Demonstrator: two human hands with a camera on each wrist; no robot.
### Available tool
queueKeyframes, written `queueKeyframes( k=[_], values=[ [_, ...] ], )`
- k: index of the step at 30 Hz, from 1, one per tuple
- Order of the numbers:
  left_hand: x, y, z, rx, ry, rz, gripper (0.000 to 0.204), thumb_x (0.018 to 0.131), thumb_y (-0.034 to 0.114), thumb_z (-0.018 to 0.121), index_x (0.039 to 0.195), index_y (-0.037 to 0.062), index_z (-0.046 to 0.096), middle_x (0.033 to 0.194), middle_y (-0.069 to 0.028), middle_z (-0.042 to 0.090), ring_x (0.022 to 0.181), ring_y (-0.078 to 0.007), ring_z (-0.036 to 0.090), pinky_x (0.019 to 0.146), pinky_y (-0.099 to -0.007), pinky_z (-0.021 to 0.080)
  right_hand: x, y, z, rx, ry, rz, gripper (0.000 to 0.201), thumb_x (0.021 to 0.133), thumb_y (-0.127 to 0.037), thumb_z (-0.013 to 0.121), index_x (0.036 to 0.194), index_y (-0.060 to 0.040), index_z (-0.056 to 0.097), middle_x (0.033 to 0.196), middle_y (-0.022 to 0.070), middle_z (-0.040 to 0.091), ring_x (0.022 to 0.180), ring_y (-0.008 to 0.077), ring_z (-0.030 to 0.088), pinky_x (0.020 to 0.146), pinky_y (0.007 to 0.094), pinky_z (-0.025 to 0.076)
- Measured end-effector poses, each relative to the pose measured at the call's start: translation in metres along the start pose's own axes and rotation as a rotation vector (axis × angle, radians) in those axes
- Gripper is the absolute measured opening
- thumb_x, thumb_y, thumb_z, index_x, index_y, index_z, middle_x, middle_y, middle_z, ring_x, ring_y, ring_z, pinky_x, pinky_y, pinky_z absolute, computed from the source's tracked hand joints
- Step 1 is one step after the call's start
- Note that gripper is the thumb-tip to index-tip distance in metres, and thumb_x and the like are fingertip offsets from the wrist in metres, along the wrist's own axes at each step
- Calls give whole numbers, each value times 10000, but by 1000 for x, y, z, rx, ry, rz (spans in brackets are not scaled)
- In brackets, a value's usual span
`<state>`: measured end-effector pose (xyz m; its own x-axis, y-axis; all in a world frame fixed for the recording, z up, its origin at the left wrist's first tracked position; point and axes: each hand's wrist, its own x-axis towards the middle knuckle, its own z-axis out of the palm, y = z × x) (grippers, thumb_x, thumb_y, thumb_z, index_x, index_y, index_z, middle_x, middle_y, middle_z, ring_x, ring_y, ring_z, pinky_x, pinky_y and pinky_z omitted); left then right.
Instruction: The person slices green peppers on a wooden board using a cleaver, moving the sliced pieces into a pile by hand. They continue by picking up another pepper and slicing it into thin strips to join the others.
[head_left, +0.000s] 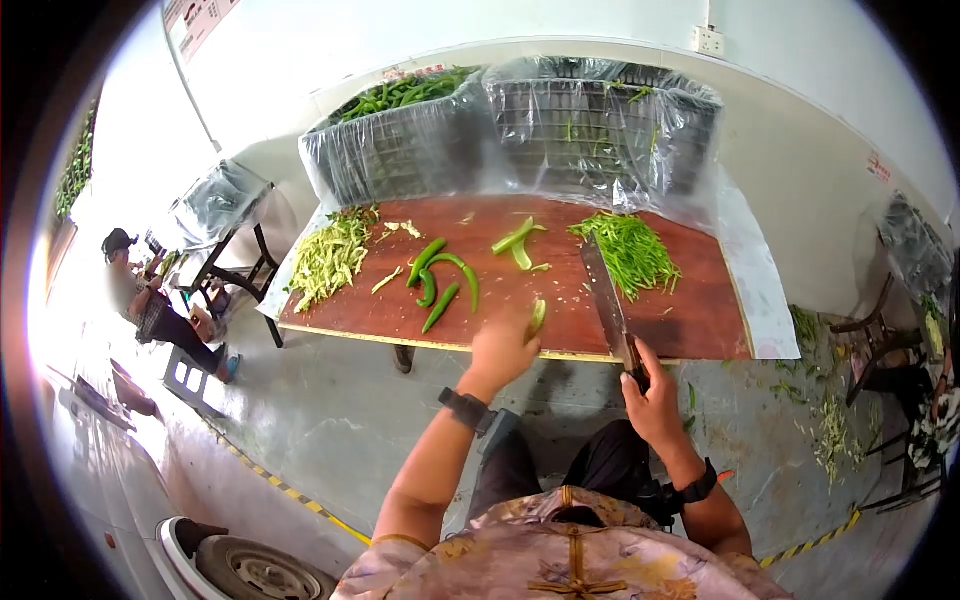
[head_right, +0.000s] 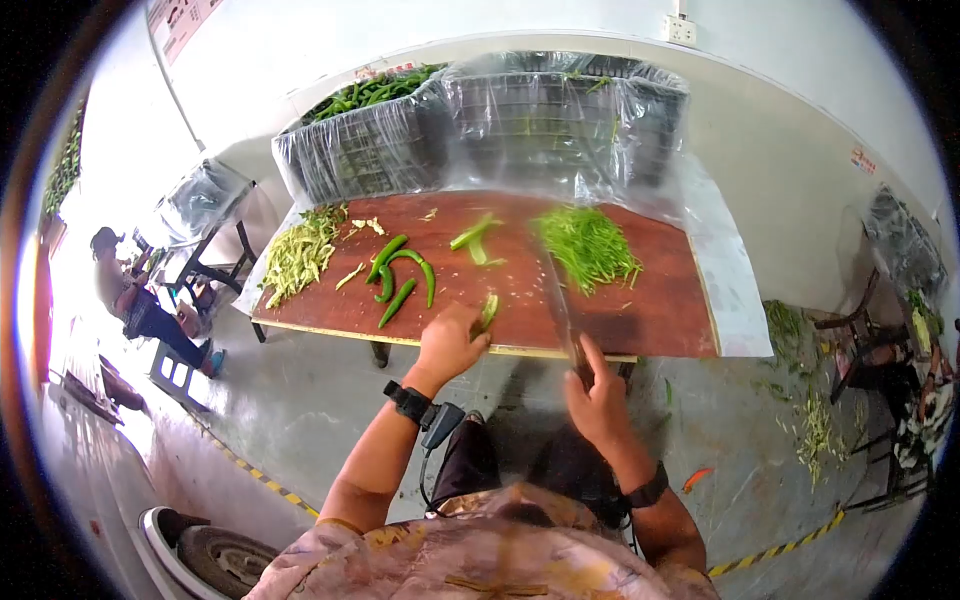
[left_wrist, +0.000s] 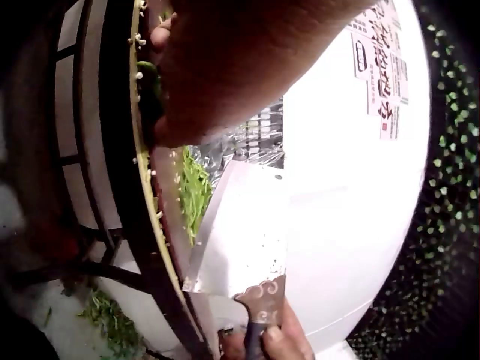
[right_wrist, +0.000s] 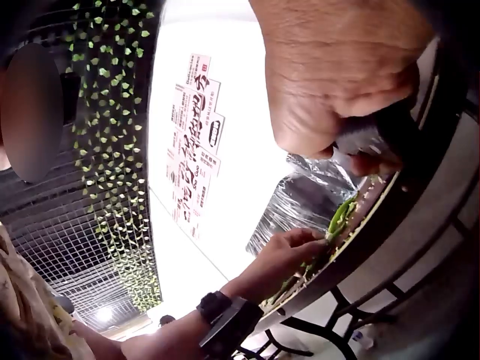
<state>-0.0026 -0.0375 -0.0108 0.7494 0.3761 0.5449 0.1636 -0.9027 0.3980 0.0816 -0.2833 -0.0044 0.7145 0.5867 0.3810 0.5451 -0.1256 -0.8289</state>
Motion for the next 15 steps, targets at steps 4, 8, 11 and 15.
queueKeyframes(
  k=[4, 8, 11, 15],
  values=[
    [2, -9, 3, 87, -78, 27, 139, 781, 156, 652, 877, 57, 637, 925, -160, 611, 870, -365, 599, 764, -444, 498, -3, 4, 1, -15, -2, 18, 520, 892, -74, 558, 1383, 27, 421, 1298, 229, 556, 1191, 294, 557, 976, 355, 431],
    [21, -33, -29, -72, 81, -100, 105, 829, 119, 612, 883, 30, 626, 868, -147, 649, 791, -362, 634, 673, -419, 507, -7, 15, 1, -18, 30, -3, 519, 893, -72, 558, 1385, 25, 422, 1311, 225, 549, 1204, 290, 548, 993, 356, 424],
    [35, -49, -80, -1017, 166, -628, 149, 950, 150, 535, 883, 43, 616, 798, -67, 676, 624, -130, 635, 532, -270, 456, -8, 11, 2, 6, 93, -49, 505, 866, -81, 563, 1347, 31, 460, 1185, 277, 609, 1103, 350, 618, 897, 365, 489],
    [18, -146, -90, -761, -134, -767, 130, 958, 119, 486, 945, 51, 596, 801, -93, 671, 610, -123, 612, 507, -247, 463, -9, 16, 7, 4, 134, -100, 506, 863, -80, 563, 1346, 31, 462, 1172, 267, 620, 1088, 346, 627, 889, 357, 492]
  ],
)
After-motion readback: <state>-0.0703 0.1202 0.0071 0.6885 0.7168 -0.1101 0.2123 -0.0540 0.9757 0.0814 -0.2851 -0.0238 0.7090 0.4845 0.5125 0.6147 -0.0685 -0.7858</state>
